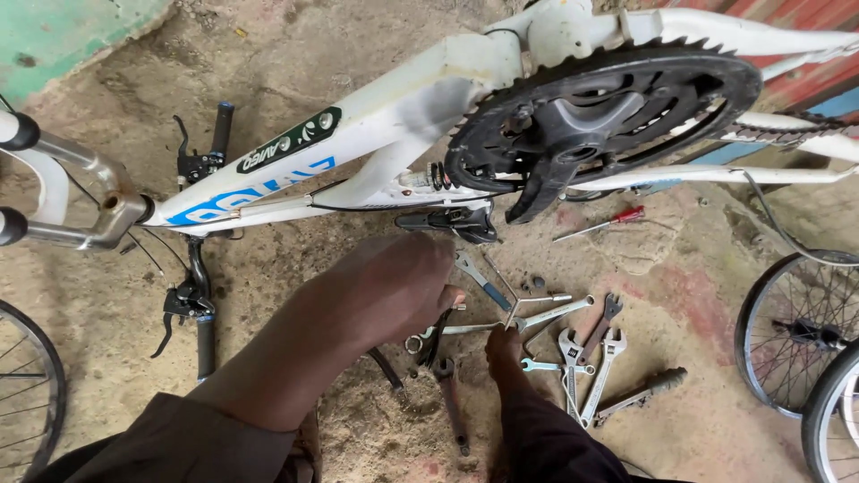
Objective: Removing the crankset and bottom bracket assembly from an upside-down bicycle frame using a wrench.
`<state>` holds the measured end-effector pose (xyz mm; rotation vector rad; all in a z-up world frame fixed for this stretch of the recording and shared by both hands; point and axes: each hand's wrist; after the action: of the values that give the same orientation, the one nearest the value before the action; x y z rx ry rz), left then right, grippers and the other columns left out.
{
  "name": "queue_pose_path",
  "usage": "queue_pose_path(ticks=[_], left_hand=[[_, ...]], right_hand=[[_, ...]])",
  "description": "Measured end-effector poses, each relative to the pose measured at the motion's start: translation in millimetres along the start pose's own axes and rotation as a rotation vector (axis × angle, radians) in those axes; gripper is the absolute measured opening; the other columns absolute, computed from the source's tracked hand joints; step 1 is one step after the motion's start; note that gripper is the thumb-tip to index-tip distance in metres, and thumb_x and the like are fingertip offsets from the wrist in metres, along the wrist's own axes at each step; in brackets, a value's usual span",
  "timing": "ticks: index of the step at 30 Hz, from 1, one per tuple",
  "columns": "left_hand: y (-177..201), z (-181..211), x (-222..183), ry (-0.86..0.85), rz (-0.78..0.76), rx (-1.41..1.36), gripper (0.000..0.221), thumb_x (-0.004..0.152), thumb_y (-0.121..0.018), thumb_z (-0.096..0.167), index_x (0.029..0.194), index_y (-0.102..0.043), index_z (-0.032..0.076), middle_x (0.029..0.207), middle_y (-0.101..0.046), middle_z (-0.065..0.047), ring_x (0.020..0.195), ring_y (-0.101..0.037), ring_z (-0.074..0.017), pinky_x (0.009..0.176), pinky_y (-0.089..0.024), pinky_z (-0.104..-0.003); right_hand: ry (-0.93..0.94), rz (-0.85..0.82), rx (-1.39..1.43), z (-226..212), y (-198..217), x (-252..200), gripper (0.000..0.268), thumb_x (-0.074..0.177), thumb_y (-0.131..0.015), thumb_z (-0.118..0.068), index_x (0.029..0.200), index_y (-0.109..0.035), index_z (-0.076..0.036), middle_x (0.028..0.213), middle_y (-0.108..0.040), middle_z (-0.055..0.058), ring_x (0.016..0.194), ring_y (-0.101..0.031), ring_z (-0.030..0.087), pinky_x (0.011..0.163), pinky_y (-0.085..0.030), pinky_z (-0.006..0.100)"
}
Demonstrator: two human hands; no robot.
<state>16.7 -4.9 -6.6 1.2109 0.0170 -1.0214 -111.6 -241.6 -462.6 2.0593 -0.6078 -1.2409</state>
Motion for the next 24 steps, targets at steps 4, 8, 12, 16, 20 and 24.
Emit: queue_pose_path(ticks=[4, 8, 12, 16, 20, 24], left_hand=[[-0.3, 1.8, -0.9, -0.091, 0.069, 0.024, 0.047, 0.105, -0.051, 0.036, 0.123, -0.060, -0.007, 0.074, -0.070, -0.014, 0.063, -0.074, -0.0237, 0.057, -0.063, -0.038], [-0.6, -0.4, -5.6, -0.145, 0.138, -0.055, 0.039, 0.104, -0.053, 0.026, 0.119, -0.064, -0.009, 0.075, -0.070, -0.018, 0.049, -0.066, -0.0189, 0.050, -0.060, -0.034], [-11.1, -9.6, 1.1, -0.204, 0.213, -0.102, 0.039, 0.102, -0.057, 0.029, 0.110, -0.066, -0.008, 0.069, -0.067, -0.016, 0.046, -0.065, -0.0190, 0.042, -0.054, -0.035], [-5.6, -3.9, -9.6, -0.229, 0.206, -0.082, 0.041, 0.102, -0.057, 0.030, 0.109, -0.067, -0.009, 0.069, -0.068, -0.019, 0.045, -0.065, -0.0196, 0.042, -0.055, -0.037], [3.8, -3.1, -10.6, -0.205, 0.192, -0.117, 0.042, 0.103, -0.056, 0.028, 0.115, -0.063, -0.012, 0.080, -0.069, -0.021, 0.056, -0.067, -0.0226, 0.050, -0.056, -0.037], [32.4, 11.1, -49.9, -0.053, 0.104, -0.013, 0.038, 0.109, -0.049, 0.035, 0.126, -0.052, 0.000, 0.112, -0.064, -0.020, 0.099, -0.066, -0.0327, 0.084, -0.056, -0.051]], right_hand=[[0.083, 0.114, 0.230, -13.6, 29.4, -38.6, 0.048, 0.104, -0.035, -0.042, 0.103, -0.073, -0.013, 0.113, -0.070, 0.022, 0.117, -0.066, 0.043, 0.101, -0.049, 0.057], [0.428, 0.419, -0.166, 50.3, -85.5, -28.9, 0.039, 0.092, -0.045, -0.032, 0.104, -0.070, -0.005, 0.099, -0.069, 0.025, 0.098, -0.069, 0.047, 0.082, -0.055, 0.056], [0.640, 0.566, -0.549, 84.1, -173.6, -7.1, 0.030, 0.083, -0.058, -0.022, 0.097, -0.075, 0.000, 0.090, -0.068, 0.025, 0.082, -0.073, 0.043, 0.070, -0.060, 0.052], [0.626, 0.156, -0.433, 122.0, -160.2, -52.9, 0.022, 0.088, -0.060, -0.019, 0.096, -0.076, -0.006, 0.091, -0.072, 0.018, 0.078, -0.073, 0.033, 0.069, -0.060, 0.044], [0.622, -0.216, -0.298, 120.8, -95.4, -87.7, 0.016, 0.092, -0.061, -0.015, 0.095, -0.077, -0.012, 0.093, -0.076, 0.010, 0.075, -0.073, 0.023, 0.067, -0.060, 0.036], [0.613, -0.603, -0.174, 25.3, 5.7, -133.0, 0.017, 0.097, -0.063, -0.012, 0.094, -0.078, -0.019, 0.095, -0.080, 0.003, 0.071, -0.074, 0.013, 0.066, -0.059, 0.029]])
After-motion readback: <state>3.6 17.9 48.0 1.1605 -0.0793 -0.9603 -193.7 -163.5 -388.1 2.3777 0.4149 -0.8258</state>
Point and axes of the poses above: each hand's wrist, its own x-axis towards the middle knuckle, its own y-axis out of the back of the hand, z = x × y
